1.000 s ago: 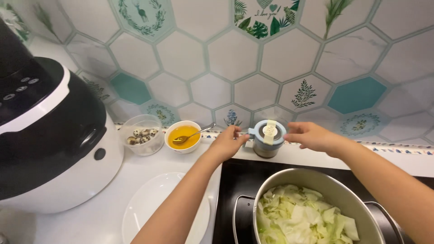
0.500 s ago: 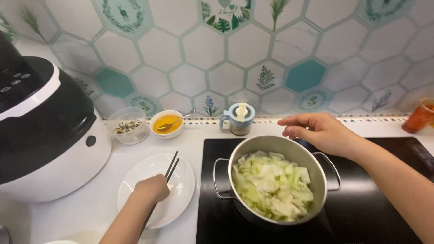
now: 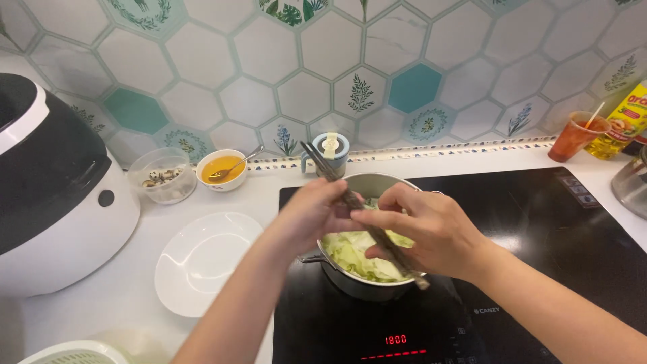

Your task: Stirring and seasoning chopped cabbage in a pot on an induction stove.

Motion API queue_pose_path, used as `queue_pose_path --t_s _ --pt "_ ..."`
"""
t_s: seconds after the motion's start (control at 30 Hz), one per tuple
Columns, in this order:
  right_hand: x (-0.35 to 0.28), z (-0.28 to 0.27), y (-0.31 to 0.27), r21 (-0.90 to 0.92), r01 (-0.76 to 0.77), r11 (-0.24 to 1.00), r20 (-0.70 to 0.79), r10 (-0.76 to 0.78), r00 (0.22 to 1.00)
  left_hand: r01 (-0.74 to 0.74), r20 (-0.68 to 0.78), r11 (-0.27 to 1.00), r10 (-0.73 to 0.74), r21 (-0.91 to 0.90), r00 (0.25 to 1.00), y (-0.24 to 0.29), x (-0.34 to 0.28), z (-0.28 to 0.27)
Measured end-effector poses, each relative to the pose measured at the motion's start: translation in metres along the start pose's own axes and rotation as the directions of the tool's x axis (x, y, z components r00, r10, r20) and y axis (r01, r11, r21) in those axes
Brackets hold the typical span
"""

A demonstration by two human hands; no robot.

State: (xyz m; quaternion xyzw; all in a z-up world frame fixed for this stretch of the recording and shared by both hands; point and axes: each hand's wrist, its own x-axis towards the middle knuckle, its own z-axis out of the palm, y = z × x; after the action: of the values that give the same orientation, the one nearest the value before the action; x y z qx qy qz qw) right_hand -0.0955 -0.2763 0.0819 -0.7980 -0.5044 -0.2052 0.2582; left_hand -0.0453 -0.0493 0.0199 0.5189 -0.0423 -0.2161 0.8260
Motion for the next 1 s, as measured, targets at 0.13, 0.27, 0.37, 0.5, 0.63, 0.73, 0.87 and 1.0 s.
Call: queue_pose_path --t_s 0.13,0.27,0.37,0.5,0.63,0.73,0.87,1.0 --pt "0.002 -0.025 0.004 -0.181 0.142 0.973 -0.072 -0.157 0.985 0.07 -0.092 0.992 -0.061 0.106 0.994 -0.005 -0.013 0.027" --pt "-0.017 -0.046 0.027 -0.012 -0.392 0.92 -0.071 0.39 0.918 -0.122 -0.372 0.83 0.369 0.544 0.852 -0.047 -0.016 -0.031" --pt "-0.033 -0.032 0.039 0.093 -0.625 0.775 0.138 0.612 0.779 -0.101 -0.417 0.66 0.578 0.744 0.702 -0.057 -0.045 -0.045" --pt "-0.044 -0.01 0.048 0.114 -0.652 0.749 0.258 0.612 0.748 -0.094 -0.35 0.509 0.703 0.855 0.619 -0.067 -0.075 -0.032" --pt "-0.031 -0.03 0.064 0.053 -0.703 0.71 0.245 0.673 0.698 -0.324 -0.062 0.378 0.728 0.867 0.683 -0.095 -0.096 0.0" --pt "-0.023 -0.048 0.063 0.158 -0.831 0.533 0.203 0.806 0.556 -0.38 0.141 0.429 0.491 0.82 0.86 -0.116 -0.104 0.024" --pt "-0.019 -0.042 0.047 0.066 -0.87 0.489 0.215 0.844 0.491 -0.35 0.265 0.339 0.274 0.873 0.925 -0.165 -0.089 0.029" --pt "-0.032 -0.024 0.053 0.174 -0.862 0.475 0.305 0.807 0.506 -0.296 0.265 0.224 0.16 0.928 0.951 -0.207 -0.072 0.023"
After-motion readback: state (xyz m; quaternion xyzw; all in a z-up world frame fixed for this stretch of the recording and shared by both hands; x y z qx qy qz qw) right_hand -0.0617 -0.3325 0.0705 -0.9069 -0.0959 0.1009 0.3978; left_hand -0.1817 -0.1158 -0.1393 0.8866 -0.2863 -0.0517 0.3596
